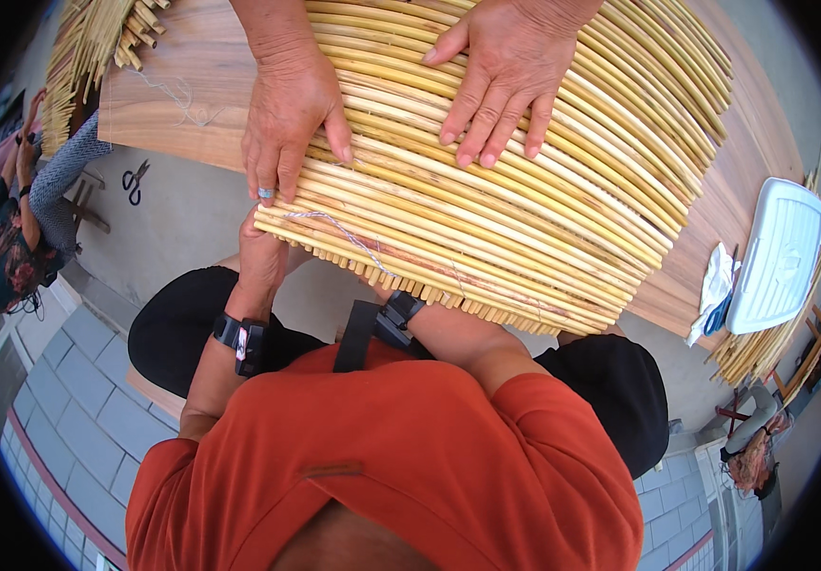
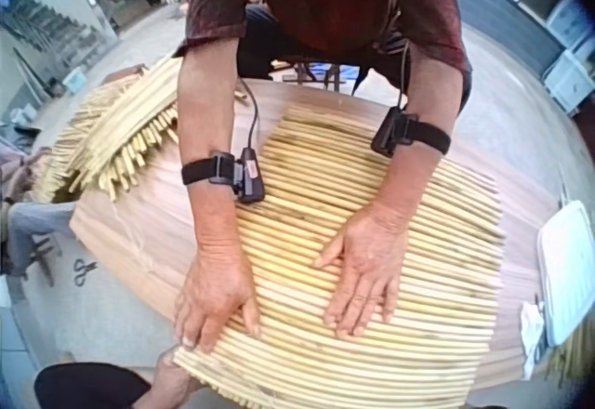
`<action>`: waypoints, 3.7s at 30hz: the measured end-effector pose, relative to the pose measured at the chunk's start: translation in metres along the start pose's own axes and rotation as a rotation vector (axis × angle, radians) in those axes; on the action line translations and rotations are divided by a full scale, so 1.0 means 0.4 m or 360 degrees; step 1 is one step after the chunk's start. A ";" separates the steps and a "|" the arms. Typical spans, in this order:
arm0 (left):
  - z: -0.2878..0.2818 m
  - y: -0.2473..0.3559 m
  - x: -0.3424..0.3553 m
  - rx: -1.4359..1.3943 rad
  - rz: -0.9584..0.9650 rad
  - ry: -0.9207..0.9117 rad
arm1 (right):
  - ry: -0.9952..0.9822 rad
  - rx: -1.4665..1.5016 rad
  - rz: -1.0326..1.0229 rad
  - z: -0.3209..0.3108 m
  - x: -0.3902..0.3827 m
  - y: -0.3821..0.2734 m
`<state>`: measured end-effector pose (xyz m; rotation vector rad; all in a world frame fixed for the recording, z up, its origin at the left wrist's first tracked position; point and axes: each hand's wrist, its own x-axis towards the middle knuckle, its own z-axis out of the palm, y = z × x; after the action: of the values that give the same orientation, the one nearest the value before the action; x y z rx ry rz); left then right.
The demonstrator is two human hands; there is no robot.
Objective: The person threads a thin string through narrow bamboo strips to weave a mat, using their hands to position the strips and pull the string tight.
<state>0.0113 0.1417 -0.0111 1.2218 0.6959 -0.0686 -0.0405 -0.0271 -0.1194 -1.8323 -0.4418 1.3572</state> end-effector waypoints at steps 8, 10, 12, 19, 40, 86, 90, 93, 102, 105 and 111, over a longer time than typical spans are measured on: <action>-0.034 -0.023 0.016 0.0071 -0.0032 0.0041 | -0.0046 -0.0020 0.0046 0.003 0.009 0.003; -0.047 -0.035 0.019 0.0256 -0.0010 0.0035 | -0.0062 -0.0027 0.0058 0.004 0.011 0.006; -0.033 -0.027 0.020 0.0248 0.0066 0.0048 | -0.0068 -0.0038 0.0062 0.005 0.015 0.002; -0.105 -0.125 0.010 0.0789 0.0108 0.0094 | -0.0314 -0.0298 0.0341 -0.081 -0.042 0.011; -0.089 0.022 0.136 -0.0386 -0.0172 -0.0876 | 0.0845 -0.0967 -0.0195 -0.291 -0.355 -0.515; 0.098 -0.082 0.002 -0.1932 -0.0384 -0.0234 | 0.0803 -0.0842 -0.0970 -0.289 -0.202 -0.536; 0.098 -0.094 0.018 -0.1962 -0.0377 -0.0246 | 0.0866 -0.0901 -0.1041 -0.270 -0.172 -0.488; 0.097 -0.075 0.018 -0.1909 -0.0351 -0.0197 | 0.0949 -0.0814 -0.1028 -0.265 -0.164 -0.449; 0.089 -0.030 0.027 -0.1916 -0.0639 0.0172 | 0.1004 -0.0574 -0.1065 -0.272 -0.160 -0.415; 0.092 -0.002 0.019 -0.1856 -0.0696 0.0261 | 0.0987 -0.0534 -0.1035 -0.272 -0.166 -0.407; 0.084 0.028 0.031 -0.1855 -0.0751 0.0166 | 0.0937 -0.0494 -0.0949 -0.283 -0.175 -0.413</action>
<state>0.0408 0.1204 -0.0027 -0.0641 0.9037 0.0166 0.0664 -0.0159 0.0635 -2.0103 -0.8221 0.3364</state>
